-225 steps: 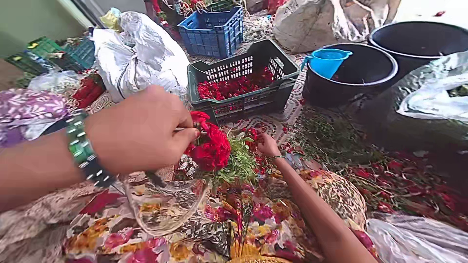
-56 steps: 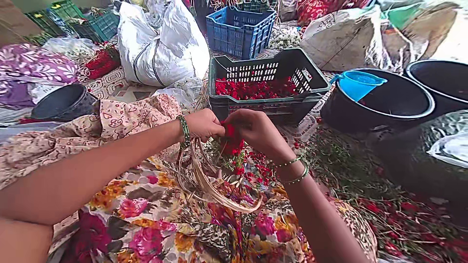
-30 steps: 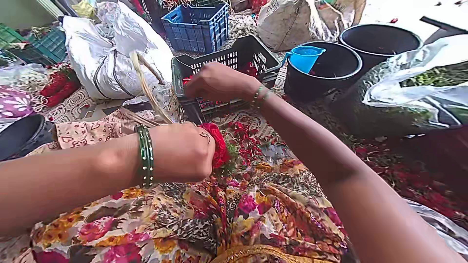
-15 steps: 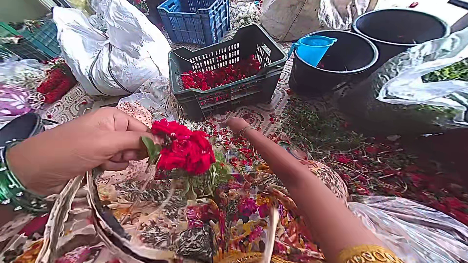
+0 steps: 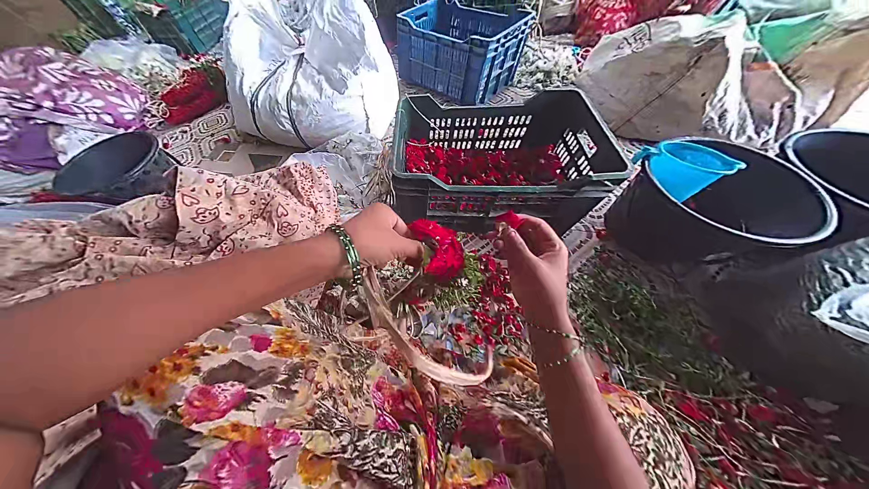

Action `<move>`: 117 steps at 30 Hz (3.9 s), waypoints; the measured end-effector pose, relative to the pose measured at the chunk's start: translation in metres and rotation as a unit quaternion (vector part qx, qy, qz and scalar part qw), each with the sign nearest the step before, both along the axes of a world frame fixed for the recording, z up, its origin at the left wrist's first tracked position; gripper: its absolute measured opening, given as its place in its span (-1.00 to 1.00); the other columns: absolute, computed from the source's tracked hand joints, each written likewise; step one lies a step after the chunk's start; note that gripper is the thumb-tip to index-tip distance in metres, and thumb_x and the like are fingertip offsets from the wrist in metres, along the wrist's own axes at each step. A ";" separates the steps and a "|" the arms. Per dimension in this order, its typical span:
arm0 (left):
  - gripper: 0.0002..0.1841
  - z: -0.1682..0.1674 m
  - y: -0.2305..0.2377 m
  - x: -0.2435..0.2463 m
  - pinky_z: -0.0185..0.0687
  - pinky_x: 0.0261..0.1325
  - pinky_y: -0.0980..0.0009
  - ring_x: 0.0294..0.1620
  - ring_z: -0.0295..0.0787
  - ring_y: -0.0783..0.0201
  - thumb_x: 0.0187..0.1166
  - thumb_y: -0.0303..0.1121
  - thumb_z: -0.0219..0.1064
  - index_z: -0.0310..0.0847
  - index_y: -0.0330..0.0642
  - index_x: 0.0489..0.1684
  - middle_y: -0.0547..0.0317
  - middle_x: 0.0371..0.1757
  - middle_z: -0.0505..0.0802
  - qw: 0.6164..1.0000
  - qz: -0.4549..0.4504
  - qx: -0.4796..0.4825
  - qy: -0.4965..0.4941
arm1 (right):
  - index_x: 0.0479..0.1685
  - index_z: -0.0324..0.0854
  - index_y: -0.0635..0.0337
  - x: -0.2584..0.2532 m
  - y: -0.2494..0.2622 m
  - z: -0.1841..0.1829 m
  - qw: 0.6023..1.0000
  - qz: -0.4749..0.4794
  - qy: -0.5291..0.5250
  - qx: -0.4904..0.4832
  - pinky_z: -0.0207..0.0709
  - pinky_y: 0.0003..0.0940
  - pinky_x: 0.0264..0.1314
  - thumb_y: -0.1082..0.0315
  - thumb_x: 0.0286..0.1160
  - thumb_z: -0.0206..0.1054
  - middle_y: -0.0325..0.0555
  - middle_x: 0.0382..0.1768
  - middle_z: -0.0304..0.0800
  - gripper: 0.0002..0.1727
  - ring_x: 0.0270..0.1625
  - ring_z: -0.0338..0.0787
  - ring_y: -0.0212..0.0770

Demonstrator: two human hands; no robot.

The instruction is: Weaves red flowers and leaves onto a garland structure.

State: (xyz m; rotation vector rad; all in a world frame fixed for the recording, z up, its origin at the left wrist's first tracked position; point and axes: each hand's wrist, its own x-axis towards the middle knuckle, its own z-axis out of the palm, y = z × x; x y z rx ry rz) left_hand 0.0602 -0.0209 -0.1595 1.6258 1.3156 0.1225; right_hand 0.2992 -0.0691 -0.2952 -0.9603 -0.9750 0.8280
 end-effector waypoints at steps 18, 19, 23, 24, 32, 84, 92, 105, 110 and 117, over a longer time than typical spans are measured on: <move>-0.72 0.009 0.006 0.029 0.16 -0.61 0.51 -0.73 0.28 0.48 0.60 -0.43 0.36 0.63 -0.28 -0.62 0.24 -0.67 0.59 0.992 -0.114 0.010 0.061 | -0.15 0.86 0.27 -0.064 -0.049 0.042 0.934 -0.120 -0.329 0.074 0.77 -0.54 -0.05 0.38 0.34 0.46 -0.01 -0.06 0.79 -0.81 -0.06 0.83 -0.35; -0.72 0.018 0.000 0.031 0.18 -0.60 0.52 -0.72 0.30 0.48 0.61 -0.43 0.35 0.64 -0.29 -0.59 0.23 -0.66 0.59 0.991 -0.106 0.024 0.073 | -0.19 0.84 0.30 -0.068 -0.056 0.039 0.925 -0.161 -0.335 0.079 0.72 -0.57 -0.17 0.33 0.40 0.42 -0.02 -0.16 0.79 -0.79 -0.17 0.81 -0.37; -0.74 0.036 -0.015 0.040 0.15 -0.59 0.58 -0.71 0.27 0.52 0.67 -0.41 0.33 0.65 -0.31 -0.50 0.26 -0.63 0.58 0.993 -0.084 0.034 0.077 | -0.35 0.78 0.23 -0.102 -0.077 0.032 0.940 -0.125 -0.316 -0.017 0.59 -0.49 -0.45 0.13 0.61 0.30 -0.25 -0.54 0.80 -0.65 -0.52 0.74 -0.48; -0.72 0.021 -0.005 0.040 0.11 -0.64 0.57 -0.75 0.25 0.53 0.63 -0.40 0.36 0.66 -0.29 -0.56 0.27 -0.67 0.59 0.994 -0.097 0.031 0.047 | -0.27 0.78 0.24 -0.111 -0.080 0.029 0.944 -0.097 -0.314 -0.025 0.64 -0.46 -0.40 0.19 0.65 0.27 -0.21 -0.50 0.82 -0.69 -0.48 0.77 -0.44; -0.74 0.003 0.005 0.038 0.48 -0.22 0.09 -0.41 0.60 0.18 0.63 -0.38 0.35 0.77 -0.36 -0.45 0.04 -0.49 0.73 0.942 -0.264 0.156 0.135 | -0.19 0.80 0.26 -0.064 -0.097 0.068 0.845 -0.145 -0.509 0.073 0.71 -0.21 -0.27 0.46 0.59 0.20 -0.07 -0.39 0.86 -0.78 -0.31 0.86 -0.10; -0.54 0.177 -0.070 0.013 0.14 -0.73 0.66 -0.82 0.28 0.56 0.79 -0.44 0.08 0.72 -0.10 -0.65 0.32 -0.80 0.57 0.968 -0.210 0.076 0.116 | -0.05 0.77 0.29 0.087 0.068 -0.092 0.685 0.210 -0.634 -0.292 0.55 0.48 0.15 0.33 0.61 0.27 0.31 -0.02 0.82 -0.77 0.14 0.80 0.36; -0.71 0.054 -0.001 -0.041 0.05 -0.77 0.71 -0.79 0.19 0.63 0.79 -0.34 0.17 0.75 -0.15 -0.36 0.36 -0.67 0.52 0.976 -0.054 -0.116 -0.179 | 0.45 0.62 0.22 0.087 0.016 -0.234 0.767 0.073 -0.544 -0.332 0.40 0.25 0.58 0.42 0.69 0.11 0.19 0.54 0.59 -0.58 0.63 0.52 0.23; -0.68 0.013 0.003 0.011 0.10 -0.74 0.68 -0.83 0.22 0.60 0.73 -0.41 0.26 0.62 -0.24 -0.56 0.35 -0.71 0.56 0.997 0.026 -0.046 -0.064 | 0.05 0.75 0.22 0.010 -0.011 0.017 0.999 -0.025 0.046 0.000 0.77 -0.47 0.00 0.57 0.44 0.29 -0.27 -0.19 0.89 -0.74 -0.18 0.85 -0.42; -0.60 0.007 0.004 0.022 0.11 -0.74 0.63 -0.84 0.24 0.55 0.75 -0.39 0.21 0.55 -0.21 -0.67 0.31 -0.77 0.52 0.997 -0.013 -0.049 -0.059 | 0.00 0.79 0.24 -0.054 -0.029 0.076 0.965 -0.014 -0.244 0.094 0.82 -0.50 -0.05 0.46 0.37 0.43 -0.16 -0.10 0.84 -0.77 -0.16 0.86 -0.43; -0.64 0.010 0.008 0.023 0.03 -0.75 0.65 -0.83 0.19 0.57 0.67 -0.45 0.29 0.56 -0.22 -0.69 0.33 -0.76 0.50 0.992 -0.092 -0.059 -0.054 | -0.27 0.82 0.14 -0.054 -0.039 0.079 0.936 -0.058 -0.346 0.022 0.79 -0.58 -0.16 0.39 0.25 0.49 -0.25 -0.30 0.86 -0.90 -0.26 0.85 -0.52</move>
